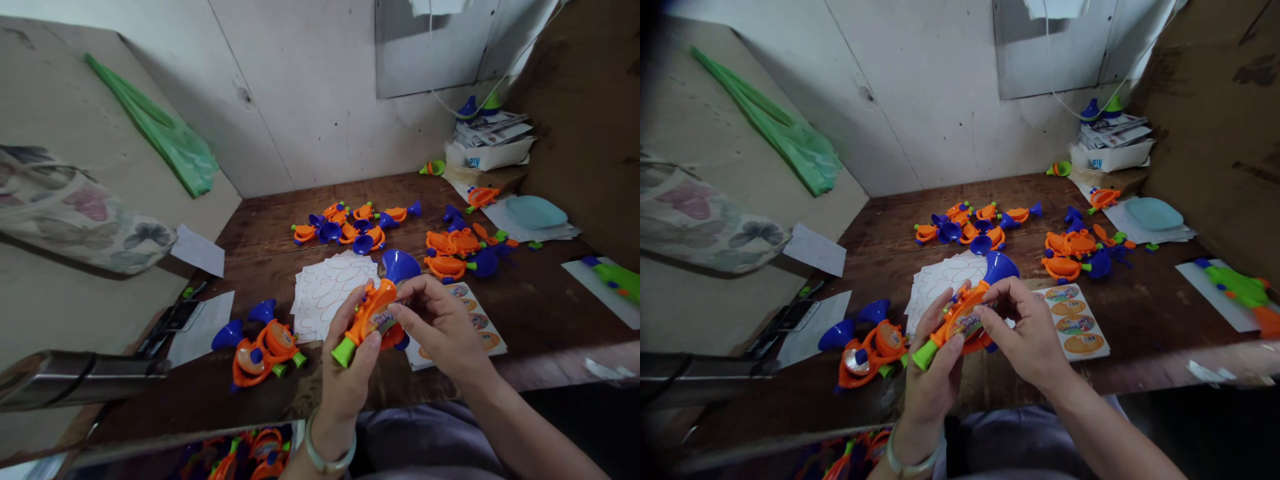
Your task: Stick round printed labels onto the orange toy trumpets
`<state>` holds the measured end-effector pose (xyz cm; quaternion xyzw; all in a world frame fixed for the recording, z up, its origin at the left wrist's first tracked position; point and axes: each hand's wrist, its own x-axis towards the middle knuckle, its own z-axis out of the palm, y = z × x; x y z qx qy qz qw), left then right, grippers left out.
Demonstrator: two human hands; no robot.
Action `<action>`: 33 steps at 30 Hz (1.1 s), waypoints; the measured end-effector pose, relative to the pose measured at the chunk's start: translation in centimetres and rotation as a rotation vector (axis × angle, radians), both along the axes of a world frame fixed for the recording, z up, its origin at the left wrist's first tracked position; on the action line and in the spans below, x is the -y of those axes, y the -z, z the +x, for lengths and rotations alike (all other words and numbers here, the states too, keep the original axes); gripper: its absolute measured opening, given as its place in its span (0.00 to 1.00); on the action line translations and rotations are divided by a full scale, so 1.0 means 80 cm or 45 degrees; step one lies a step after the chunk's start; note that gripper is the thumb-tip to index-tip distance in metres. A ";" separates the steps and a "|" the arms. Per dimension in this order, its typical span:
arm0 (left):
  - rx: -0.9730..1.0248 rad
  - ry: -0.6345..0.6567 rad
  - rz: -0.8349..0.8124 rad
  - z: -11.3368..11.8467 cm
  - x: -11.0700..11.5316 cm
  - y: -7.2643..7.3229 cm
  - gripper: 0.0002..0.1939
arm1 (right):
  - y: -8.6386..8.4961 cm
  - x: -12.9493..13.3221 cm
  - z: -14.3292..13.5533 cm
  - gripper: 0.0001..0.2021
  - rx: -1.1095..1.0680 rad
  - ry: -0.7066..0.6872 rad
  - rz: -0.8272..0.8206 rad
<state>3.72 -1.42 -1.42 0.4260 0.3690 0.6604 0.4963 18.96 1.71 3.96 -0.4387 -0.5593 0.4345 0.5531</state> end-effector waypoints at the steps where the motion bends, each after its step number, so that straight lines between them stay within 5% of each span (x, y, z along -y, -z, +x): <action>1: -0.004 -0.009 -0.010 0.000 0.000 0.001 0.24 | 0.001 0.000 0.000 0.06 0.009 0.002 0.004; 20: -0.099 -0.089 0.148 0.001 0.010 -0.005 0.23 | 0.007 0.000 -0.012 0.02 0.524 0.176 0.430; 23: -0.162 -0.099 0.179 -0.009 0.017 -0.008 0.23 | 0.019 -0.017 -0.003 0.22 0.649 0.455 0.645; 26: -0.505 -0.368 0.305 -0.053 0.022 -0.013 0.23 | 0.034 -0.037 0.024 0.39 0.754 0.617 0.710; 29: -1.208 -0.839 0.347 -0.132 0.024 -0.003 0.25 | 0.048 -0.046 0.056 0.32 0.916 0.516 0.590; 31: -1.593 -0.858 0.203 -0.186 0.026 0.015 0.23 | 0.053 -0.045 0.069 0.26 1.075 0.367 0.408; 33: -1.858 -0.673 0.036 -0.226 0.029 0.038 0.22 | 0.053 -0.044 0.069 0.23 1.285 0.162 0.138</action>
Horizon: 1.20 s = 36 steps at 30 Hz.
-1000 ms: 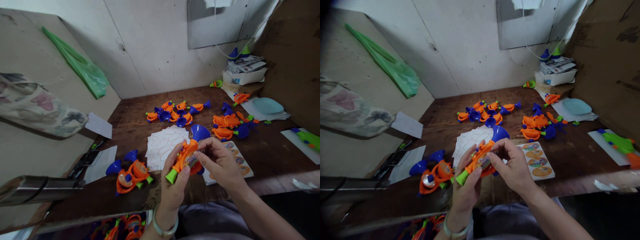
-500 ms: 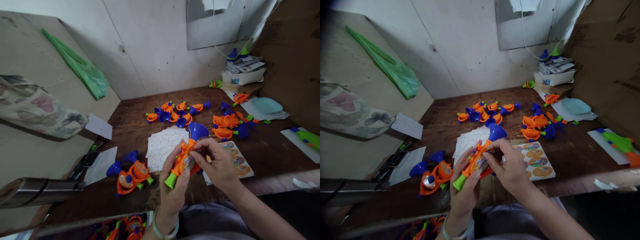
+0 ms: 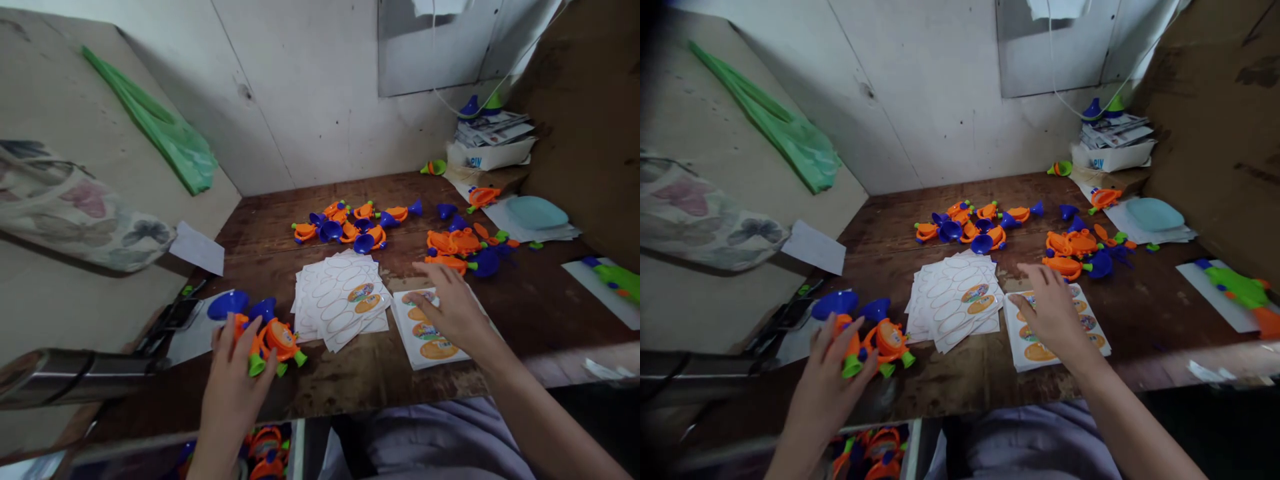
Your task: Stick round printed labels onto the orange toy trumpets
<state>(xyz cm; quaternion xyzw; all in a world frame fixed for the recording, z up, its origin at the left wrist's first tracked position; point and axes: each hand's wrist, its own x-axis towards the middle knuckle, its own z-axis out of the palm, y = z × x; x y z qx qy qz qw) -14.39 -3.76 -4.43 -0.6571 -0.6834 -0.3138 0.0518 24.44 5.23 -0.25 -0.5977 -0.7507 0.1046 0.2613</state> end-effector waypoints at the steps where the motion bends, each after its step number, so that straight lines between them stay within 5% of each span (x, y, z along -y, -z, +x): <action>1: -0.091 -0.020 -0.140 -0.011 0.001 0.009 0.24 | -0.001 -0.001 -0.005 0.22 0.088 -0.018 -0.153; 4: -0.269 -0.078 -0.328 -0.002 -0.005 0.023 0.28 | -0.004 -0.017 -0.035 0.20 0.224 -0.068 -0.380; 9: -0.149 0.236 -0.534 0.104 -0.051 0.026 0.25 | 0.009 -0.066 -0.092 0.20 0.312 -0.155 -0.527; 12: -0.099 0.271 -0.618 0.158 -0.076 0.042 0.26 | 0.025 -0.087 -0.110 0.19 0.318 -0.157 -0.618; 18: -0.003 0.270 -0.577 0.170 -0.078 0.059 0.29 | 0.044 -0.098 -0.113 0.16 0.046 -0.210 -0.582; 23: 0.116 0.191 -0.312 0.139 -0.091 0.018 0.26 | 0.029 -0.072 -0.108 0.22 -0.319 -0.383 -0.368; 26: 0.457 0.131 -0.024 0.128 -0.109 -0.022 0.28 | 0.016 -0.044 -0.105 0.21 -0.480 -0.505 -0.242; 29: 0.819 0.266 -0.046 0.131 -0.118 -0.057 0.20 | 0.009 -0.016 -0.101 0.17 -0.599 -0.566 -0.131; 36: 1.031 0.434 0.044 0.152 -0.092 -0.102 0.08 | -0.012 0.026 -0.086 0.19 -0.637 -0.627 0.335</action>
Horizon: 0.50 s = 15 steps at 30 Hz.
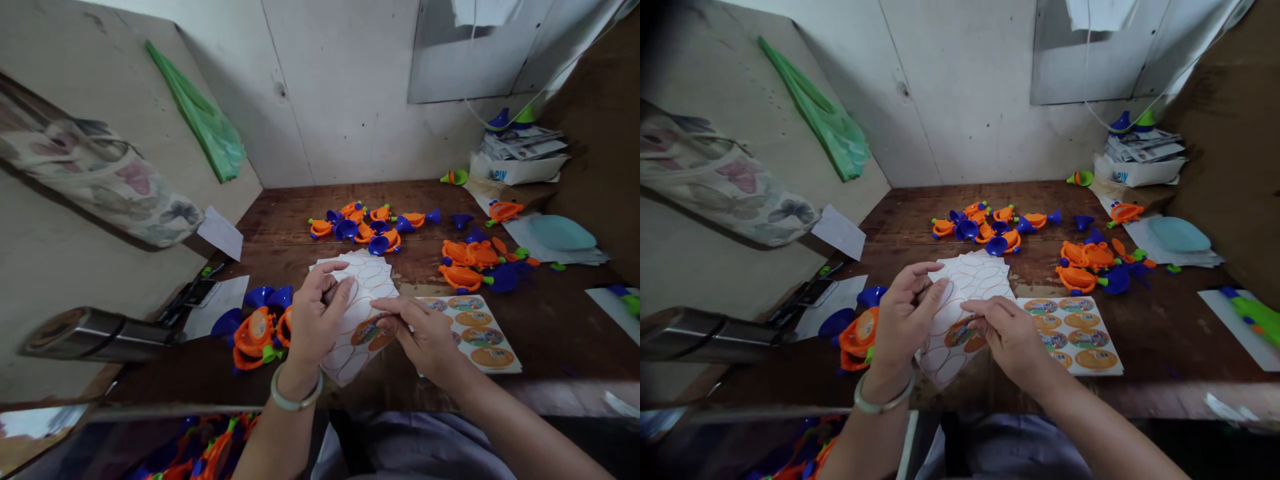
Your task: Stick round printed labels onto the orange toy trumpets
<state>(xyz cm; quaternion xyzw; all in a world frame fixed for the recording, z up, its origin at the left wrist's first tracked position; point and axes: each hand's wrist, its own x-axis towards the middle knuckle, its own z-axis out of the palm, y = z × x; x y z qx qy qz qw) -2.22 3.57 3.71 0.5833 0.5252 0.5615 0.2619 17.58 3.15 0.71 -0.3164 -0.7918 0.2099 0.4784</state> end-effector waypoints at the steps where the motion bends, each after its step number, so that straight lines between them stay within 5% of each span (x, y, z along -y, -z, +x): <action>1: 0.008 -0.003 0.047 0.002 0.004 -0.004 0.07 | -0.004 0.004 0.001 0.20 -0.001 0.019 0.034; 5: 0.014 -0.001 0.145 0.009 0.017 -0.013 0.07 | -0.011 0.015 0.005 0.19 -0.018 0.059 0.158; 10: 0.144 -0.035 -0.043 0.021 0.022 -0.018 0.07 | 0.001 0.024 0.006 0.15 -0.124 0.047 0.425; 15: 0.091 -0.241 -0.010 0.010 0.009 -0.020 0.06 | 0.008 0.045 0.019 0.13 -0.306 0.201 0.245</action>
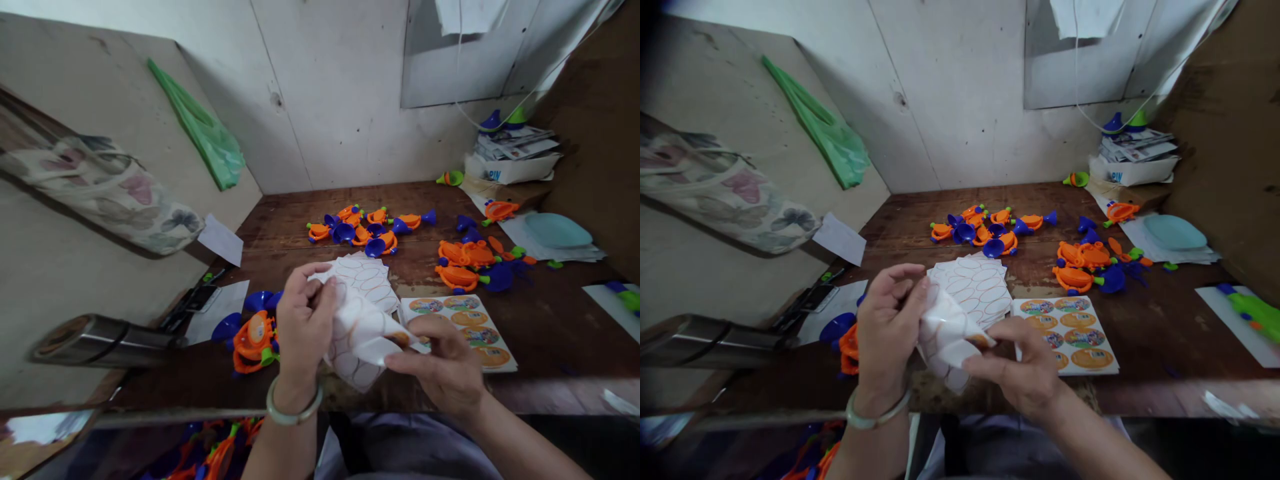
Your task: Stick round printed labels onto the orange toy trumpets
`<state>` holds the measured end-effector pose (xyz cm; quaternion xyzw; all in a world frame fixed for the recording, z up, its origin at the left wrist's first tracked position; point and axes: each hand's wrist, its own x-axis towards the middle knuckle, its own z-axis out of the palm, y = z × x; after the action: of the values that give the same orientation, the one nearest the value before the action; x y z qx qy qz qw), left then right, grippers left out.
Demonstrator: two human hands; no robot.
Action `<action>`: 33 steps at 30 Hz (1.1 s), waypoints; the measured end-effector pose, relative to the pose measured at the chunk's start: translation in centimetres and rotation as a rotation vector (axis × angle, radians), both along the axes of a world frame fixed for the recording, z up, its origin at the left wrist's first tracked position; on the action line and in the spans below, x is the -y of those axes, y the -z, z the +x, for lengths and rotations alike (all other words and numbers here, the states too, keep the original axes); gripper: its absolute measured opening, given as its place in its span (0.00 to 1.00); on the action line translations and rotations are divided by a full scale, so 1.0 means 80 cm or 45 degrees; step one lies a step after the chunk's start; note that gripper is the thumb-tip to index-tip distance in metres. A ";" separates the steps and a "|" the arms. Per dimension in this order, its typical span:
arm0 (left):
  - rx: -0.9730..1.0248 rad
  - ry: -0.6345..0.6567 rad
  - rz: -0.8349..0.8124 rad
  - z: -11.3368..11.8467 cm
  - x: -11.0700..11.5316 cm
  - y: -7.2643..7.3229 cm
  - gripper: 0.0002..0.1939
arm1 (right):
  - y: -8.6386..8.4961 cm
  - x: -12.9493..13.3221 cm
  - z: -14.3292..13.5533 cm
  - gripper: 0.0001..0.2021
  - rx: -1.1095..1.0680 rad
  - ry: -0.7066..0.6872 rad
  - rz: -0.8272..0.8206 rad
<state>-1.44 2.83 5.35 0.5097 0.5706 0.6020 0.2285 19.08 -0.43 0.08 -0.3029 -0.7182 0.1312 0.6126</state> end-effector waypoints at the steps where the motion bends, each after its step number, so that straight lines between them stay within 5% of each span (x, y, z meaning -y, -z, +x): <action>1: -0.027 -0.053 0.016 -0.005 -0.004 0.000 0.06 | -0.002 0.003 0.004 0.13 -0.069 0.039 -0.028; 8: -0.088 -0.049 0.021 -0.006 -0.016 0.000 0.07 | -0.014 -0.012 0.014 0.30 0.064 -0.042 -0.151; 18: -0.083 0.103 -0.050 0.003 -0.016 -0.005 0.05 | -0.022 -0.019 0.016 0.32 0.240 -0.083 -0.085; 26: -0.008 0.215 -0.309 0.000 -0.041 0.027 0.07 | -0.012 -0.026 0.014 0.38 0.371 -0.010 0.265; 33: -0.207 0.162 -0.346 -0.005 -0.106 0.053 0.05 | 0.004 0.006 0.022 0.33 0.380 -0.133 0.173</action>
<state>-1.81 11.29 1.07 0.5562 0.6299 0.4605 0.2860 20.80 -0.92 -0.24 -0.2389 -0.8232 0.0675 0.5106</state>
